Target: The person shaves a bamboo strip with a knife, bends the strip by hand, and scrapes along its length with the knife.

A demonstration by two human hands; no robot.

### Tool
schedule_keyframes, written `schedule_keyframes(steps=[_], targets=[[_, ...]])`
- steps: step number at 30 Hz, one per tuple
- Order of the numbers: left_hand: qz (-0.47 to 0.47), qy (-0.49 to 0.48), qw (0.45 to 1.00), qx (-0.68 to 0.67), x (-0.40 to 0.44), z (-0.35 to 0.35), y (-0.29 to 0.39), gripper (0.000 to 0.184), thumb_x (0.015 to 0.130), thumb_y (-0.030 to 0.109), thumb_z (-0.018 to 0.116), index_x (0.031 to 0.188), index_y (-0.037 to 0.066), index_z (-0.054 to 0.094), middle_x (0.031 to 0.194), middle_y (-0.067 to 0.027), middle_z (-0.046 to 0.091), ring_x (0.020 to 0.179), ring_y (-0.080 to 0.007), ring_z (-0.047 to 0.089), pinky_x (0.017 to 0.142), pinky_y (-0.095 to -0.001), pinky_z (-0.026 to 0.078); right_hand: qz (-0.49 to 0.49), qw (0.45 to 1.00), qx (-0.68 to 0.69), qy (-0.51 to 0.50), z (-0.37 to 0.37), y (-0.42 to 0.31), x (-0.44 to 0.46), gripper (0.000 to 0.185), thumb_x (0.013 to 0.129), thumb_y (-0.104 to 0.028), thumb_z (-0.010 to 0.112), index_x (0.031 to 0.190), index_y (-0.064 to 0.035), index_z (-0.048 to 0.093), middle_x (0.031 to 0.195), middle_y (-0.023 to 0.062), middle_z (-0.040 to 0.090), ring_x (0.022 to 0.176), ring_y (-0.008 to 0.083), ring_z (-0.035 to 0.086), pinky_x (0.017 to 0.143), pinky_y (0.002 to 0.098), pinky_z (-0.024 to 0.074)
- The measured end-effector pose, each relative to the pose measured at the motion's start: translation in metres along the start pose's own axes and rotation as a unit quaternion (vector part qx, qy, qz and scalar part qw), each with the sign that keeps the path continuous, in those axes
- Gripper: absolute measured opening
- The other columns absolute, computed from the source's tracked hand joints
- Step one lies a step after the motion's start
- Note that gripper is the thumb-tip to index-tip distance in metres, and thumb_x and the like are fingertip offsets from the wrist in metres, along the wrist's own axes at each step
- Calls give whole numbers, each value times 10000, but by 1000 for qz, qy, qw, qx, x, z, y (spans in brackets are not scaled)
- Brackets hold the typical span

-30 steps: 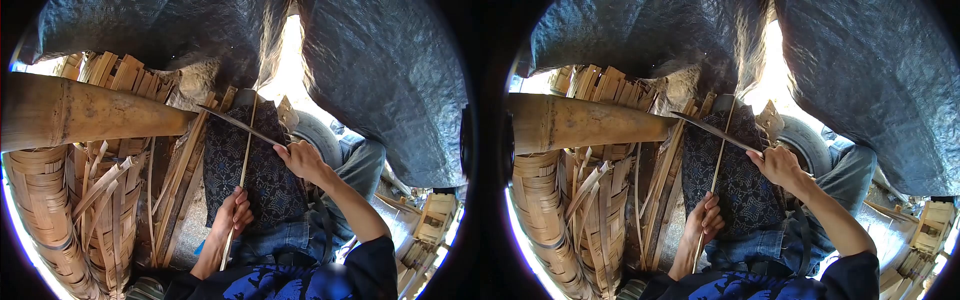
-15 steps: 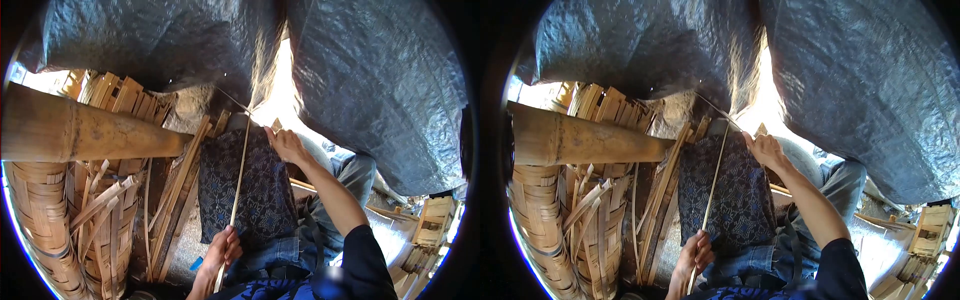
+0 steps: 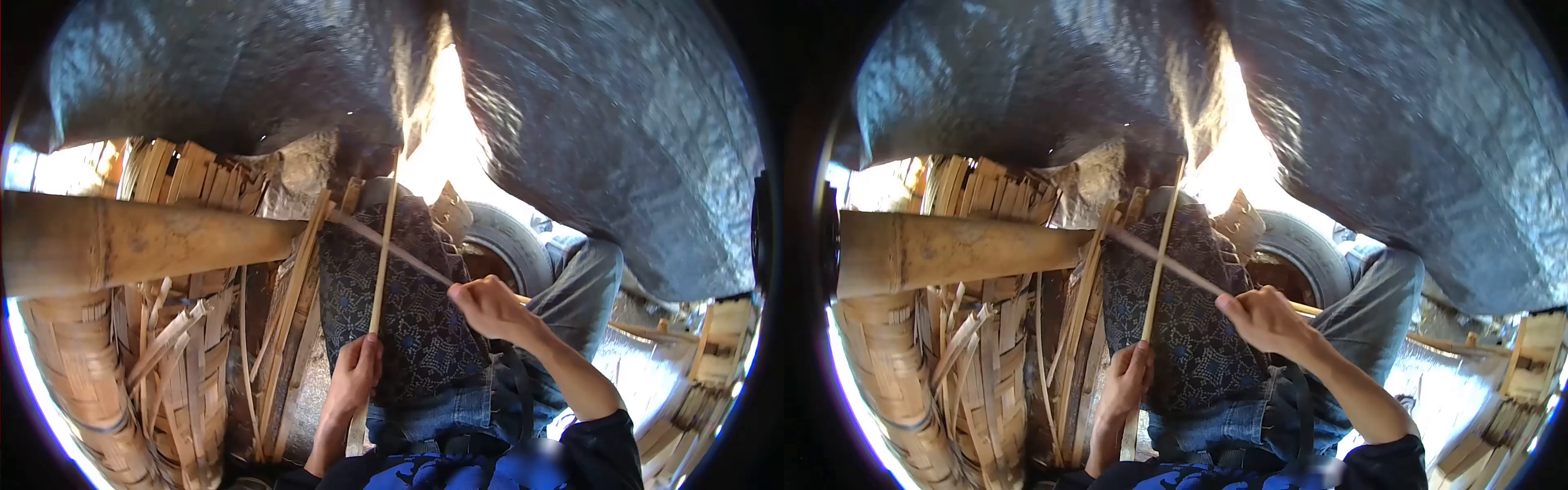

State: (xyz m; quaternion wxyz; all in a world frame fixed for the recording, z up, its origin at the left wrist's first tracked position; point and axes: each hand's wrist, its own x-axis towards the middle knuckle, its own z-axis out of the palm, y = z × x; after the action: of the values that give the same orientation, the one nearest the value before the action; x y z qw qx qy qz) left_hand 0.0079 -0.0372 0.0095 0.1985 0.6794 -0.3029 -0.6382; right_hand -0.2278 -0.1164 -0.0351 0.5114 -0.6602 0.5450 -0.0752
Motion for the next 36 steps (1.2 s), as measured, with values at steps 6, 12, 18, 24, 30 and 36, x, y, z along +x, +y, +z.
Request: schedule_keyframes(steps=[6, 12, 18, 24, 30, 36], targets=[[-60, -94, 955, -276, 2, -2, -6, 361, 987, 366, 347, 707, 141, 382, 403, 17, 289, 289, -110, 232, 317, -241, 227, -112, 983, -112, 91, 31, 2, -3, 673, 890, -530, 478, 444, -25, 480, 366, 114, 405, 312, 267, 451, 331, 392, 360], [-59, -96, 945, -307, -2, 5, -17, 333, 982, 355, 375, 724, 145, 389, 425, 24, 292, 317, -104, 239, 349, -243, 217, -202, 943, -218, 147, 29, 4, 5, 649, 867, -504, 540, 415, -58, 408, 343, 75, 358, 289, 218, 405, 297, 357, 340], [-60, -91, 932, -347, -6, 7, -18, 350, 979, 370, 383, 723, 131, 392, 441, 21, 291, 333, -96, 240, 341, -235, 216, -194, 937, -230, 178, 37, -1, 4, 591, 838, -469, 596, 461, -24, 497, 360, 124, 412, 335, 288, 484, 359, 389, 402], [-57, -75, 930, -356, -8, 8, -16, 352, 976, 368, 395, 718, 128, 390, 443, 28, 287, 333, -90, 236, 340, -231, 209, -149, 942, -239, 182, 44, -5, 6, 659, 844, -537, 547, 442, -15, 517, 392, 144, 479, 365, 275, 528, 338, 364, 405], [-68, -99, 921, -370, -20, 11, -19, 363, 975, 371, 397, 706, 127, 386, 439, 25, 289, 327, -91, 239, 344, -232, 217, -120, 945, -226, 204, 44, -10, 39, 684, 939, -487, 409, 467, -4, 520, 363, 95, 446, 304, 226, 475, 287, 369, 367], [-67, -96, 920, -373, -30, 9, -17, 346, 980, 352, 389, 707, 138, 386, 415, 33, 285, 298, -94, 231, 349, -231, 221, -177, 911, -272, 254, 31, 13, 84, 548, 884, -393, 570, 491, -21, 479, 426, 154, 451, 371, 274, 478, 333, 375, 362]])
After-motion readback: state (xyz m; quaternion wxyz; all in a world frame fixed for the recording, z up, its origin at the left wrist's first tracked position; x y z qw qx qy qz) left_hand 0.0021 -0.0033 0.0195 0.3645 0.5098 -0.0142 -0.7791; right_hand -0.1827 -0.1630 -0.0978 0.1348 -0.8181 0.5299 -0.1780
